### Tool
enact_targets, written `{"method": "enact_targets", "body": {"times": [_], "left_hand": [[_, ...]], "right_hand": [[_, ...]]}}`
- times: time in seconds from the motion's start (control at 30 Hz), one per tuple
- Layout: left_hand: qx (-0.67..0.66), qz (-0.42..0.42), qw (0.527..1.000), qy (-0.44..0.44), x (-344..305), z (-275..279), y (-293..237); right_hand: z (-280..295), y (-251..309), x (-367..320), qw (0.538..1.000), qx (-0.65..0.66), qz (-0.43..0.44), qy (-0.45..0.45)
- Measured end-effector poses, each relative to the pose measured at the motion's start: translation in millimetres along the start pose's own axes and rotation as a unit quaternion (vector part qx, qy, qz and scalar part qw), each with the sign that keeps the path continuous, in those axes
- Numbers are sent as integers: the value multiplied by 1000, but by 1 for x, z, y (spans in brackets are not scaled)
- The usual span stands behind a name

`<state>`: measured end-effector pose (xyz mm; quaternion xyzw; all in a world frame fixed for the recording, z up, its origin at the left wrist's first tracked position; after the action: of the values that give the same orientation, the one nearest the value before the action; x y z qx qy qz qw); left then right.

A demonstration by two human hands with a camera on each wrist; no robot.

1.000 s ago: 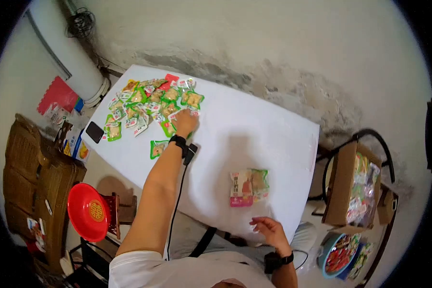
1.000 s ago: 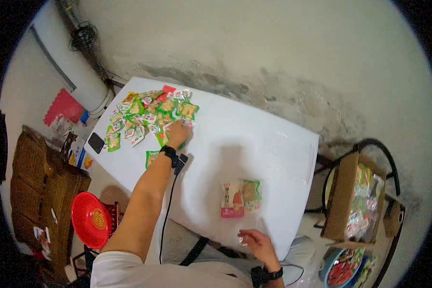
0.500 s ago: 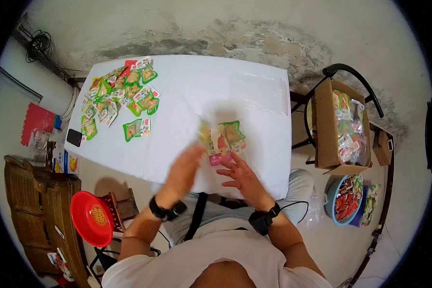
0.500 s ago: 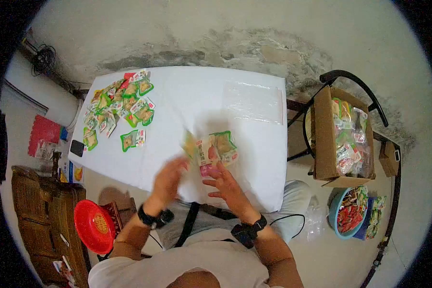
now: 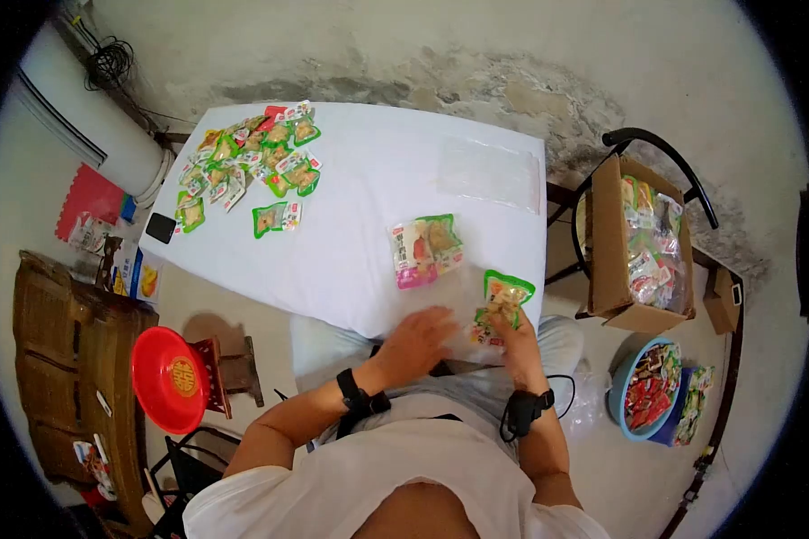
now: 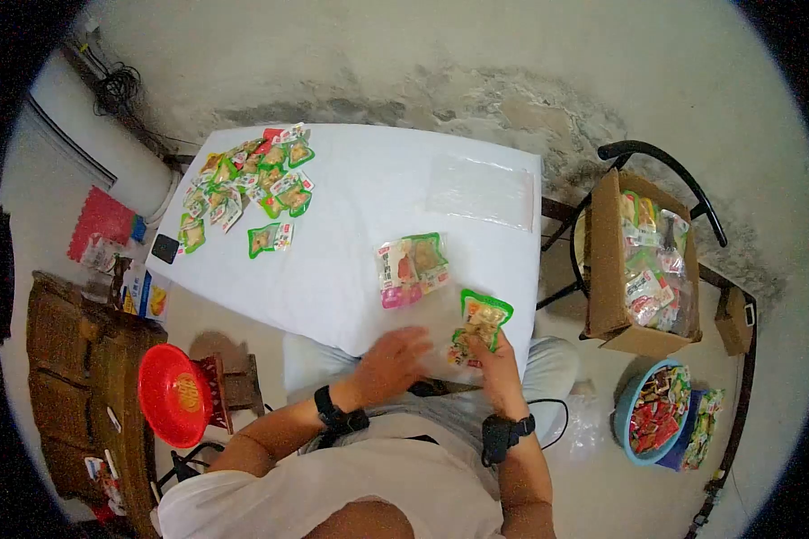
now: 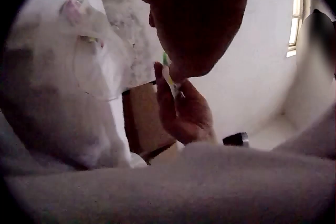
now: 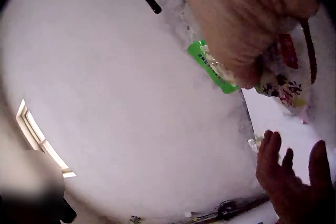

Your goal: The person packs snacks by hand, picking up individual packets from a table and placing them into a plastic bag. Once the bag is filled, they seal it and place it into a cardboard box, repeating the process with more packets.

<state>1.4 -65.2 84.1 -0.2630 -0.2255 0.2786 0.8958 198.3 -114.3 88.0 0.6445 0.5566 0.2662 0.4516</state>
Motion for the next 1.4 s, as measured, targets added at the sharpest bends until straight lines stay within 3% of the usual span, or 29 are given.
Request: {"method": "enact_targets", "body": {"times": [0.07,0.2,0.27,0.3,0.33,0.4,0.47,0.53,0.63,0.67,0.73,0.77,0.8,0.83,0.87,0.9,0.97,1.03,1.07,1.13,1.27,1.33,1.4], "left_hand": [[86,135,985,-70,4,3,7],[79,179,976,-94,12,-2,29],[78,202,974,-72,11,-10,38],[78,225,970,-49,11,-13,41],[77,225,970,-49,12,-13,41],[24,223,970,-94,13,-11,39],[-5,211,970,-116,16,-11,37],[-35,200,969,-138,16,-12,40],[-38,179,973,-140,15,-14,46],[-46,185,971,-141,16,-13,45],[-55,192,969,-147,15,-18,47],[-13,172,975,-140,13,-25,53],[34,154,978,-137,10,-28,60],[-3,144,977,-158,11,-23,58],[-38,133,974,-178,11,-18,52],[10,195,974,-113,9,-12,48],[-7,191,972,-136,9,-8,48],[-26,190,971,-142,12,-6,47],[-24,193,970,-147,13,-6,46],[-13,180,973,-146,15,-6,43],[-42,167,974,-150,14,-21,53],[-71,160,974,-147,14,-18,54],[-84,150,972,-163,15,-13,48]], "right_hand": [[12,-1,-1,986,-169,7,-4],[11,7,-15,966,-250,-20,68],[15,5,-26,942,-283,-86,160],[37,-24,-26,926,-313,-33,207],[34,-23,-27,926,-314,-33,207],[21,-28,-29,934,-274,-138,182],[6,-33,-17,926,-301,-133,187],[-10,-39,-3,967,-191,-99,136],[-23,-56,21,983,-135,-57,109],[-20,-68,30,982,-138,-57,114],[-13,-90,44,990,3,-122,69],[-18,-83,45,990,-1,-121,76],[-25,-74,47,985,-92,-101,107],[-36,-69,56,970,-181,-77,143],[-38,-77,63,967,-182,-73,165],[-32,-88,68,960,-236,-51,141],[-32,-93,69,949,-288,-27,124],[-32,-89,67,978,-173,-96,64],[-33,-92,67,977,-174,-97,71],[-41,-92,69,993,81,-73,55],[-64,-86,75,993,97,-65,7],[-56,-97,85,994,-81,55,47],[-47,-104,91,994,-102,35,19]]}}
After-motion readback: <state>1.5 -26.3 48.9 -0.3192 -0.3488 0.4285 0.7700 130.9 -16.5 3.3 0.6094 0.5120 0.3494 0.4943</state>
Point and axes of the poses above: each hand's wrist, its own x-axis towards the middle knuckle, its own z-axis out of the back of the hand, y = z × x, the point moved 1 cm from there along x, towards the middle knuckle, and after that the axes turned 13 degrees about z, right-handed, at the moved point
